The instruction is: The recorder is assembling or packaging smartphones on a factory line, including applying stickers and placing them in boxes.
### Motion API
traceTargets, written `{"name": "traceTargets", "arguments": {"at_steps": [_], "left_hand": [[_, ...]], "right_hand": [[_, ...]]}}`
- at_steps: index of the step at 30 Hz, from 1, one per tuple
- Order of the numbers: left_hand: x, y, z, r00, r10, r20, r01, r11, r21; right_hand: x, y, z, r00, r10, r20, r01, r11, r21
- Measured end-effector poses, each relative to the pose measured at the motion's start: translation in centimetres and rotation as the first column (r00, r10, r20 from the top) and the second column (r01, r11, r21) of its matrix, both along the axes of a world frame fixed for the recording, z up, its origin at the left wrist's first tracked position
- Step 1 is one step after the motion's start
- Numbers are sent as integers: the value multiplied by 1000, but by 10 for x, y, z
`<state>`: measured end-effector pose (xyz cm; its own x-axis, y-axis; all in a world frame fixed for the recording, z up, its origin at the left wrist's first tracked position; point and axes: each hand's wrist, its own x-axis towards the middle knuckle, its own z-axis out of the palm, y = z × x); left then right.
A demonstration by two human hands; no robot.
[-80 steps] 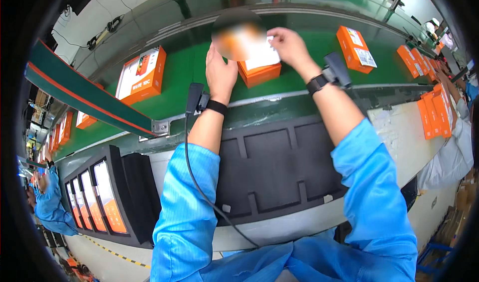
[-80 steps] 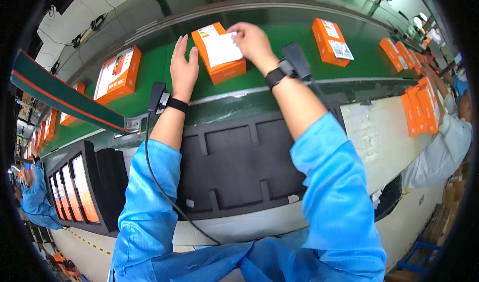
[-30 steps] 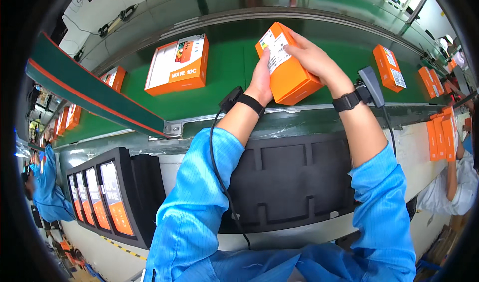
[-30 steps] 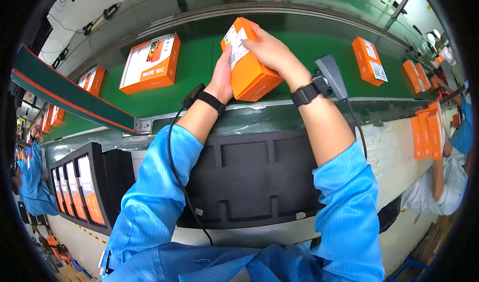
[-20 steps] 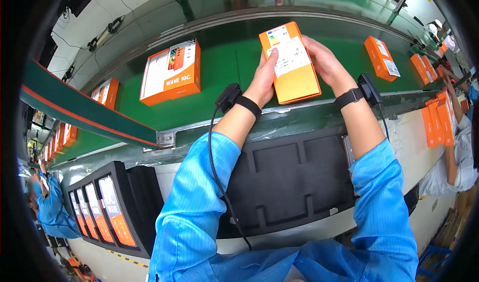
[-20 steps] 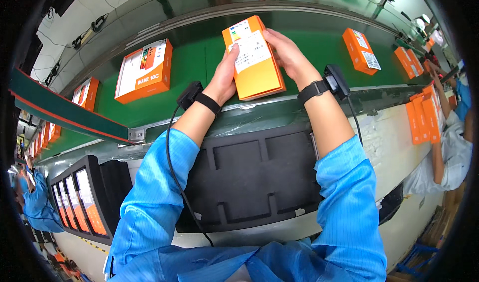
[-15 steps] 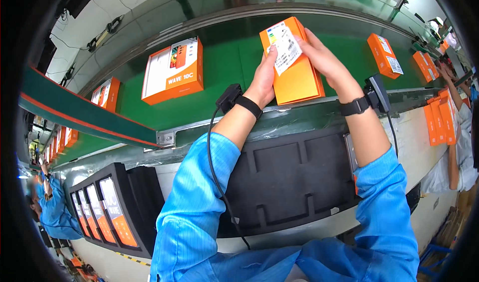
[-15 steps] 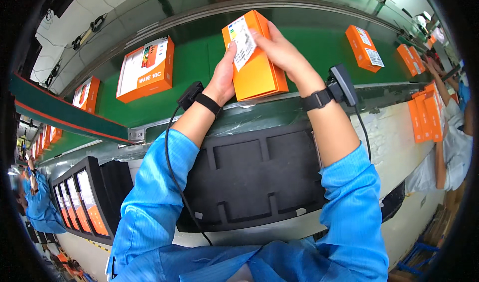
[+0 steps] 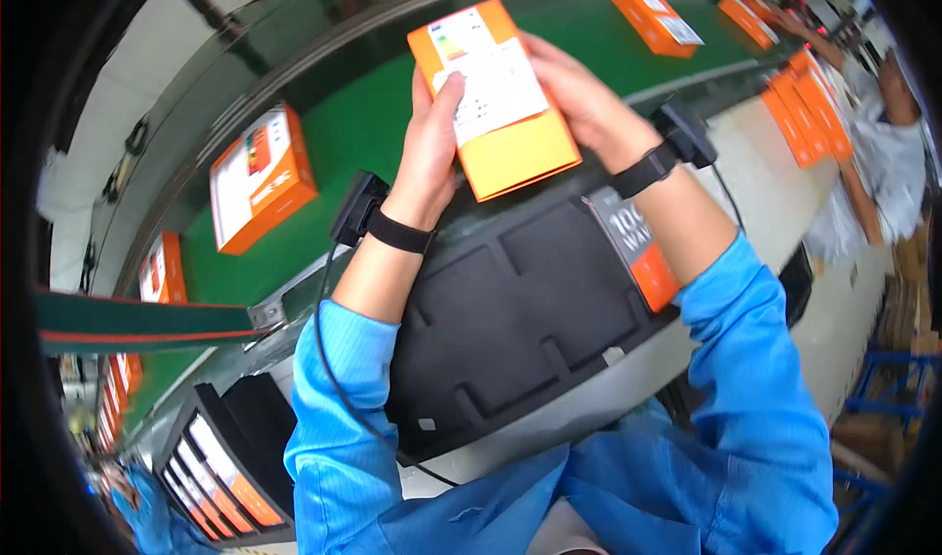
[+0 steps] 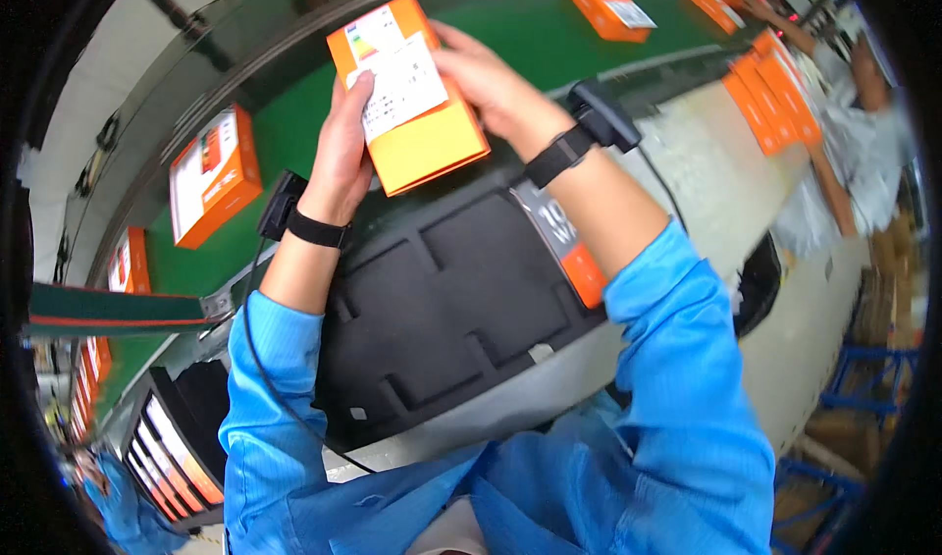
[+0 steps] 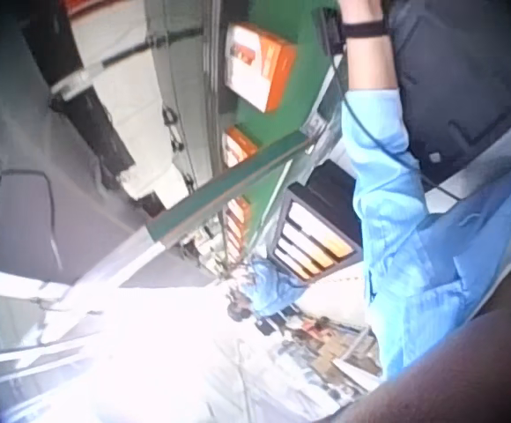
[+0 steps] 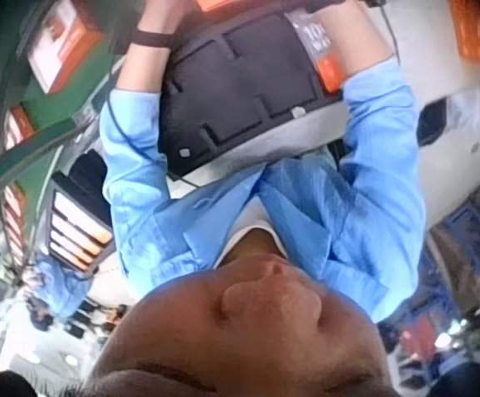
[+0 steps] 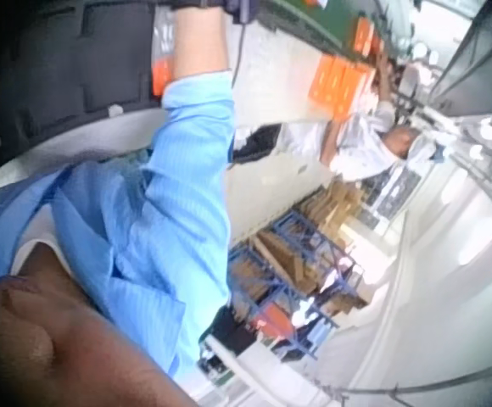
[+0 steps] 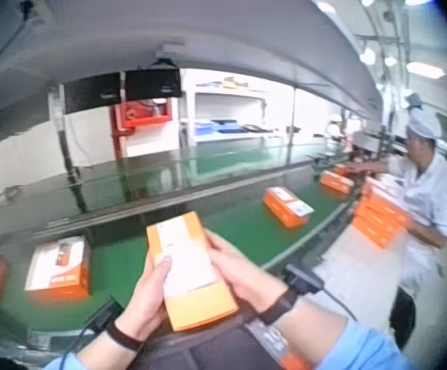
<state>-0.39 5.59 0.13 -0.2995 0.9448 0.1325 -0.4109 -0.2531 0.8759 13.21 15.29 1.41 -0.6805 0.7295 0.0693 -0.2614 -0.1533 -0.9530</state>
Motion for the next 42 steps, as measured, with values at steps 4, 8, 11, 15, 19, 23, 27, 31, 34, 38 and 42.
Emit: {"name": "traceTargets", "arguments": {"at_steps": [4,8,11,15,19,23,27,31,34,38,42], "left_hand": [[87,26,13,999,-38,-4,38,998,40],[192,64,-11,973,-91,-211,67,991,-119],[219,37,-33,852,-21,-524,-136,956,-260],[175,-97,-20,997,-30,-66,11,964,-266],[143,-150,-26,987,61,151,26,854,-519],[152,-128,-17,981,0,192,112,812,-573],[171,-96,-43,1000,1,9,4,821,-571],[190,-75,-64,994,75,-80,-105,863,-494],[189,-61,-83,967,93,-237,-208,823,-529],[174,-92,-55,990,117,77,-74,904,-422],[51,-142,3,956,130,265,-64,968,-242]], "right_hand": [[114,23,12,982,109,-154,-158,923,-352],[228,42,-9,998,-57,23,62,911,-407],[298,49,-56,981,-146,125,187,877,-444],[330,48,-78,905,-298,303,375,895,-242],[353,48,-49,438,-833,339,448,529,721],[274,-39,-1,704,-682,198,290,530,797],[240,-83,4,867,-452,208,139,621,771],[233,-82,-3,896,-376,238,202,821,535],[223,-68,-4,905,-366,219,213,833,511],[219,-60,-9,779,-501,378,115,706,699],[168,-83,-11,763,-468,445,-383,227,895]]}}
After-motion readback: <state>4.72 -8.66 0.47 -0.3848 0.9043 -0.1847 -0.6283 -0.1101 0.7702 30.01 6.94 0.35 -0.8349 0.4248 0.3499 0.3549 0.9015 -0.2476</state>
